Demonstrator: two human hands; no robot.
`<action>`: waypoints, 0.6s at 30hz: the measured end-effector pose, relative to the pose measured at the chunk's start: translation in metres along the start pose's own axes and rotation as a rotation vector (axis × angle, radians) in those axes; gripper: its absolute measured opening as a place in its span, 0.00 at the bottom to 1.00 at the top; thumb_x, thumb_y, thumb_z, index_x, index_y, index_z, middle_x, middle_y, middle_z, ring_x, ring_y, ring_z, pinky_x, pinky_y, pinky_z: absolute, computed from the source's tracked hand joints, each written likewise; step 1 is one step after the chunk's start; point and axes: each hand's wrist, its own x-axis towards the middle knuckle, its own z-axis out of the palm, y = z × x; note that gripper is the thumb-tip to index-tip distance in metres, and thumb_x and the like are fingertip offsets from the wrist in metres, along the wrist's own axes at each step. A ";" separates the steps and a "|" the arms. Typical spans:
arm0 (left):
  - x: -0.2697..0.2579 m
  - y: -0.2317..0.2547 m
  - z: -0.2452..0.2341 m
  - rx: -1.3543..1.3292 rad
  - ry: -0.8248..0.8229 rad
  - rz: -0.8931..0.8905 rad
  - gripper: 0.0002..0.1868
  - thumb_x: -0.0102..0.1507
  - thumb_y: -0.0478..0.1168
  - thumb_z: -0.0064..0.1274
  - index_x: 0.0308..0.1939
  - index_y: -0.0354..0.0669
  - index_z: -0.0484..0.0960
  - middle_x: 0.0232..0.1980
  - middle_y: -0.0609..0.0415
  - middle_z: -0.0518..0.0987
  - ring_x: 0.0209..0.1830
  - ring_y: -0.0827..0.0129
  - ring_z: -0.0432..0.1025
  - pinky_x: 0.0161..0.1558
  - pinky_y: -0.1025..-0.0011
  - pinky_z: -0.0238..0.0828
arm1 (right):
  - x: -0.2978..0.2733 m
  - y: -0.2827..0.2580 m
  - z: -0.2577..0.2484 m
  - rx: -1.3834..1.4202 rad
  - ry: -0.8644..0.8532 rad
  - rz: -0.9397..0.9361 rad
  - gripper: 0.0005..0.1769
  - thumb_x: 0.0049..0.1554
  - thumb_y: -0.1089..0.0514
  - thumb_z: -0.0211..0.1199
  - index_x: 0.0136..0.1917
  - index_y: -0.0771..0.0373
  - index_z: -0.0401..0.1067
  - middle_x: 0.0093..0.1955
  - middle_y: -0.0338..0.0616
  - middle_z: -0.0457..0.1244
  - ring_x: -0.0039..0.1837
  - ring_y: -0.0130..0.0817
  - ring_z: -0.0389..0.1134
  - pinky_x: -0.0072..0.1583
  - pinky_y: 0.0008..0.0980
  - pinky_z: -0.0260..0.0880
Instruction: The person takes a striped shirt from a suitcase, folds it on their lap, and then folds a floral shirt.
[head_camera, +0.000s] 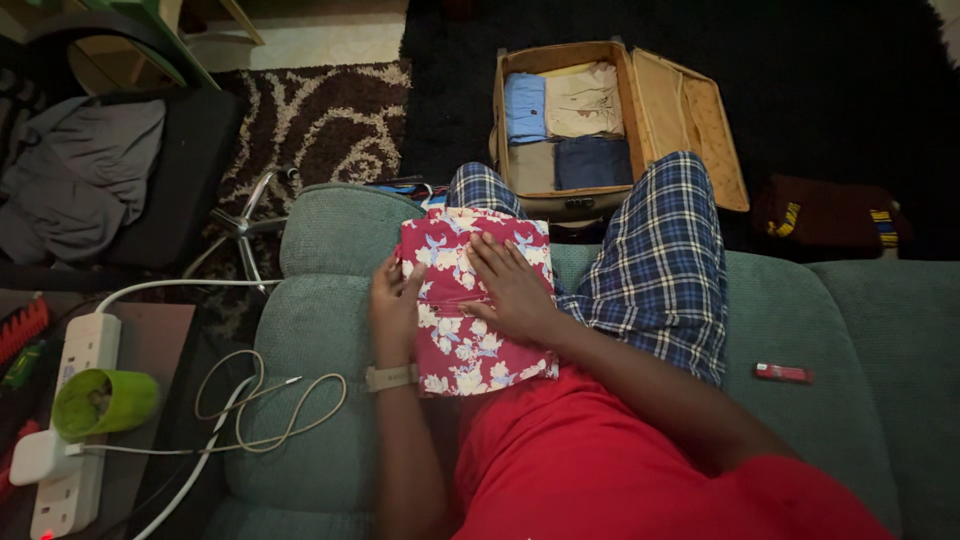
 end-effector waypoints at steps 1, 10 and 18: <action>-0.002 0.002 0.002 0.089 0.042 0.068 0.34 0.61 0.45 0.64 0.67 0.37 0.71 0.62 0.45 0.79 0.59 0.62 0.75 0.59 0.65 0.73 | 0.002 -0.003 0.000 -0.021 0.018 -0.028 0.54 0.61 0.25 0.49 0.82 0.67 0.44 0.85 0.57 0.38 0.86 0.48 0.34 0.81 0.48 0.29; -0.016 0.022 -0.008 0.718 0.313 0.500 0.34 0.49 0.39 0.74 0.58 0.37 0.79 0.62 0.42 0.77 0.64 0.47 0.71 0.63 0.56 0.69 | 0.001 -0.050 0.010 -0.083 -0.077 -0.210 0.50 0.61 0.28 0.50 0.80 0.67 0.50 0.84 0.53 0.44 0.86 0.44 0.38 0.81 0.49 0.30; -0.015 0.023 -0.007 0.888 0.254 0.451 0.38 0.47 0.46 0.75 0.58 0.36 0.79 0.67 0.34 0.71 0.66 0.39 0.66 0.64 0.51 0.64 | -0.003 -0.047 0.008 -0.058 -0.041 -0.216 0.52 0.59 0.28 0.53 0.80 0.68 0.52 0.83 0.52 0.46 0.85 0.43 0.39 0.81 0.48 0.31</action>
